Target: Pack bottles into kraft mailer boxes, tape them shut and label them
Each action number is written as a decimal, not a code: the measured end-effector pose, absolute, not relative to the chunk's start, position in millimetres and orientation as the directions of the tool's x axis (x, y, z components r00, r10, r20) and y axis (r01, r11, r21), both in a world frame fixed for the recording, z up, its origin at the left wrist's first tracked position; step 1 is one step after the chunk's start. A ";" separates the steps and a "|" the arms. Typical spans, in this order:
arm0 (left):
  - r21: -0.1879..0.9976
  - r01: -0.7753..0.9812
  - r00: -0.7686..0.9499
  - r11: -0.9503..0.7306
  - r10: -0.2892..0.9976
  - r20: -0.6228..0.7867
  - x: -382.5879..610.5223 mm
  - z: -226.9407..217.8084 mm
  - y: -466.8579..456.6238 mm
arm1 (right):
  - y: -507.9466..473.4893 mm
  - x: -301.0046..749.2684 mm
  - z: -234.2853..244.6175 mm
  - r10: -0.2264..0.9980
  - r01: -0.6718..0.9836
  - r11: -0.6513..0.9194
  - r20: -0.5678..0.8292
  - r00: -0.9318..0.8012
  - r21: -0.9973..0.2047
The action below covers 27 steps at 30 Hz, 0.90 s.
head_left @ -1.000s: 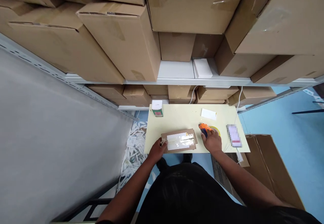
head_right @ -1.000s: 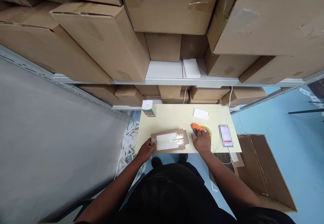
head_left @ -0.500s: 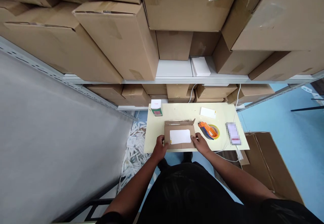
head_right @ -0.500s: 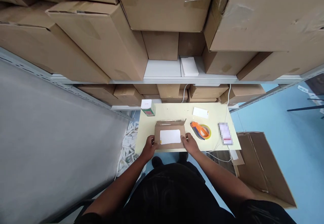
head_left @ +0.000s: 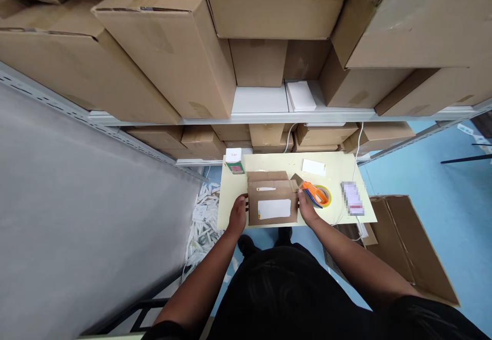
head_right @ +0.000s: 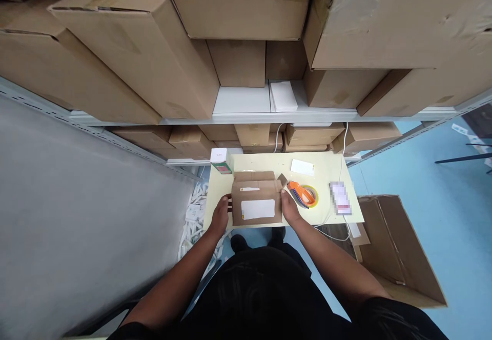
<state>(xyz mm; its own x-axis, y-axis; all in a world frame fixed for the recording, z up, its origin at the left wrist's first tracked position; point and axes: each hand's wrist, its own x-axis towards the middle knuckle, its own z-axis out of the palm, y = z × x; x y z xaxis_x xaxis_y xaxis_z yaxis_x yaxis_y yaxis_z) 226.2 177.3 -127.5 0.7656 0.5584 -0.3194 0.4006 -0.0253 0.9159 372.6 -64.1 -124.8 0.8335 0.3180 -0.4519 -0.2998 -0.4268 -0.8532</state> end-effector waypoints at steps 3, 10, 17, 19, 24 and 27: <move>0.914 0.396 0.716 0.086 0.595 -0.366 211.8 -126.6 170.6 | -76.2 356.9 -122.2 0.326 -0.423 -0.244 -0.485 0.812 -0.873; 0.896 0.421 0.738 0.143 0.521 -0.429 188.4 -129.8 158.1 | -86.8 336.1 -129.7 0.356 -0.479 -0.171 -0.507 0.785 -0.861; 0.926 0.366 0.793 0.091 0.490 -0.361 180.2 -130.0 141.4 | -92.6 348.9 -132.3 0.364 -0.594 -0.141 -0.600 0.713 -0.792; 0.873 0.488 0.680 0.026 0.615 -0.398 181.0 -126.8 129.3 | -94.6 357.5 -129.3 0.378 -0.572 -0.231 -0.615 0.692 -0.787; 0.761 0.641 0.398 0.099 0.805 -0.440 171.7 -111.7 96.2 | -94.6 387.9 -108.1 0.565 -0.214 -0.509 -0.511 0.648 -0.834; 0.774 0.578 0.290 0.259 0.821 -0.491 151.8 -95.8 77.7 | -87.2 397.0 -89.1 0.681 0.041 -0.579 -0.456 0.572 -0.814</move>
<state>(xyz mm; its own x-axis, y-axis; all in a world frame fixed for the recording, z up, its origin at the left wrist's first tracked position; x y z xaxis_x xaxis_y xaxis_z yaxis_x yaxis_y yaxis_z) 151.8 77.7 -95.8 0.2901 0.8215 -0.4910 0.5779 0.2586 0.7740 397.0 -87.2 -89.1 0.5725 0.6813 -0.4562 0.0406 -0.5792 -0.8142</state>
